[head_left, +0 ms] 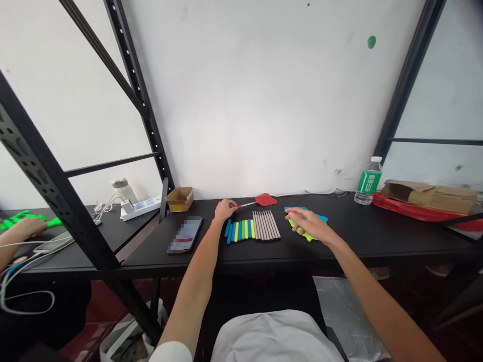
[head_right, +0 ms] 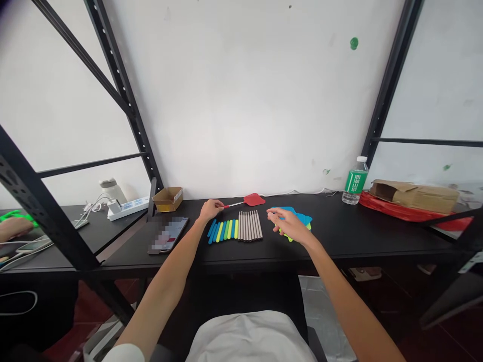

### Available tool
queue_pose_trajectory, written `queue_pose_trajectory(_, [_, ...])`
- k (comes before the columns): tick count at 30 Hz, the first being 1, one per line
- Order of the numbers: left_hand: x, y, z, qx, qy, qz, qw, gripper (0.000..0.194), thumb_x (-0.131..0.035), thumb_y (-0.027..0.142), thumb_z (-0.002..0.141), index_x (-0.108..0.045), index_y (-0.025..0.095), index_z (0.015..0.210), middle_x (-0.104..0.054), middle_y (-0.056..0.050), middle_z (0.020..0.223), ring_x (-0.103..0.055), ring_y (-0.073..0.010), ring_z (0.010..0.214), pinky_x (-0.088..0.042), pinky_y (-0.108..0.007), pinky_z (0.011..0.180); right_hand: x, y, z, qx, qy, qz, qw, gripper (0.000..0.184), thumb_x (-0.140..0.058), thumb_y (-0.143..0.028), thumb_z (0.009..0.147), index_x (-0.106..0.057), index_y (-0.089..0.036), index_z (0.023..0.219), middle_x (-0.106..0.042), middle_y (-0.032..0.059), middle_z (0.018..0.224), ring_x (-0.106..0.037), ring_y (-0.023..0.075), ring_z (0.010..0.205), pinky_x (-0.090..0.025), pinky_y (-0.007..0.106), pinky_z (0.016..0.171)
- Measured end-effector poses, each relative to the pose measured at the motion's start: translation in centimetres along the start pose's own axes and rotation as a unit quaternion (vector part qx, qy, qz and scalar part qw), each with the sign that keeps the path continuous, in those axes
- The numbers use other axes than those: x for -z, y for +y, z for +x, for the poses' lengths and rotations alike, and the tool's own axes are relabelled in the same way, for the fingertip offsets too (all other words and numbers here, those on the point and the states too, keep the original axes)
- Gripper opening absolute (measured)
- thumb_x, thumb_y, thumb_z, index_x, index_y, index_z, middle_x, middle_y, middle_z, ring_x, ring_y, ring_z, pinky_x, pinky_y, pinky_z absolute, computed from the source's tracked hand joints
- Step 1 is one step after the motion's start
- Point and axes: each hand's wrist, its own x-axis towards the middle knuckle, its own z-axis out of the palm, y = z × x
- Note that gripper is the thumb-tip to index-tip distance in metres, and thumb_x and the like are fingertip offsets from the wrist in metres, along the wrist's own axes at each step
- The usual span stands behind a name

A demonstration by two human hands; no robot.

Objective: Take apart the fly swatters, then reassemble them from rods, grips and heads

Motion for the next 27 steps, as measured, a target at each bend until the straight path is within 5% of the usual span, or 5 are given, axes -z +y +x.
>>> queue_pose_trajectory(9, [0.4, 0.9, -0.8, 0.006, 0.024, 0.011, 1.000, 0.007, -0.075, 0.017, 0.075, -0.074, 0.016, 0.082, -0.073, -0.012, 0.098, -0.062, -0.0274, 0.102, -0.045, -0.037, 0.092, -2.6, 1.6, 0.6, 0.024, -0.032, -0.034, 0.999, 0.046, -0.052, -0.056, 0.095, -0.063, -0.024, 0.126, -0.065, 0.0105, 0.122, -0.068, 0.0180, 0.078, -0.052, 0.024, 0.055])
queue_pose_trajectory(15, [4.5, 5.1, -6.4, -0.021, 0.068, -0.163, 0.984, 0.033, -0.051, 0.039, 0.096, -0.067, 0.017, 0.114, -0.072, -0.011, 0.109, -0.068, -0.0174, 0.092, -0.052, -0.028, 0.083, -3.9, 3.7, 1.4, 0.052, 0.010, -0.074, 0.996, 0.045, -0.051, -0.056, 0.095, -0.069, -0.021, 0.115, -0.071, 0.0081, 0.107, -0.064, 0.0148, 0.063, -0.050, 0.026, 0.056])
queue_pose_trajectory(18, [7.7, 8.0, -11.6, -0.050, 0.089, -0.511, 0.854, 0.033, -0.066, 0.043, 0.086, -0.067, 0.015, 0.104, -0.072, -0.010, 0.099, -0.068, -0.0154, 0.081, -0.053, -0.029, 0.080, -4.1, 4.8, 1.5, 0.067, 0.043, -0.095, 0.992, 0.043, -0.050, -0.054, 0.095, -0.071, -0.019, 0.107, -0.073, 0.0076, 0.101, -0.062, 0.0138, 0.059, -0.051, 0.027, 0.062])
queue_pose_trajectory(21, [9.3, 10.7, -16.4, -0.083, 0.099, -0.642, 0.756, 0.025, -0.072, 0.036, 0.082, -0.067, 0.015, 0.096, -0.068, -0.004, 0.083, -0.064, -0.0118, 0.071, -0.052, -0.026, 0.074, -4.0, 5.4, 1.7, 0.057, 0.048, -0.122, 0.990, 0.045, -0.051, -0.056, 0.094, -0.072, -0.020, 0.110, -0.074, 0.0071, 0.100, -0.061, 0.0148, 0.058, -0.048, 0.027, 0.057])
queue_pose_trajectory(27, [7.9, 13.1, -20.0, -0.079, -0.094, -0.721, 0.681, 0.028, -0.060, 0.041, 0.090, -0.069, 0.016, 0.096, -0.066, -0.005, 0.074, -0.061, -0.0158, 0.064, -0.050, -0.030, 0.066, -4.7, 4.6, 1.3, 0.074, 0.052, -0.106, 0.990, 0.040, -0.050, -0.052, 0.095, -0.072, -0.020, 0.103, -0.074, 0.0066, 0.097, -0.062, 0.0150, 0.057, -0.049, 0.028, 0.061])
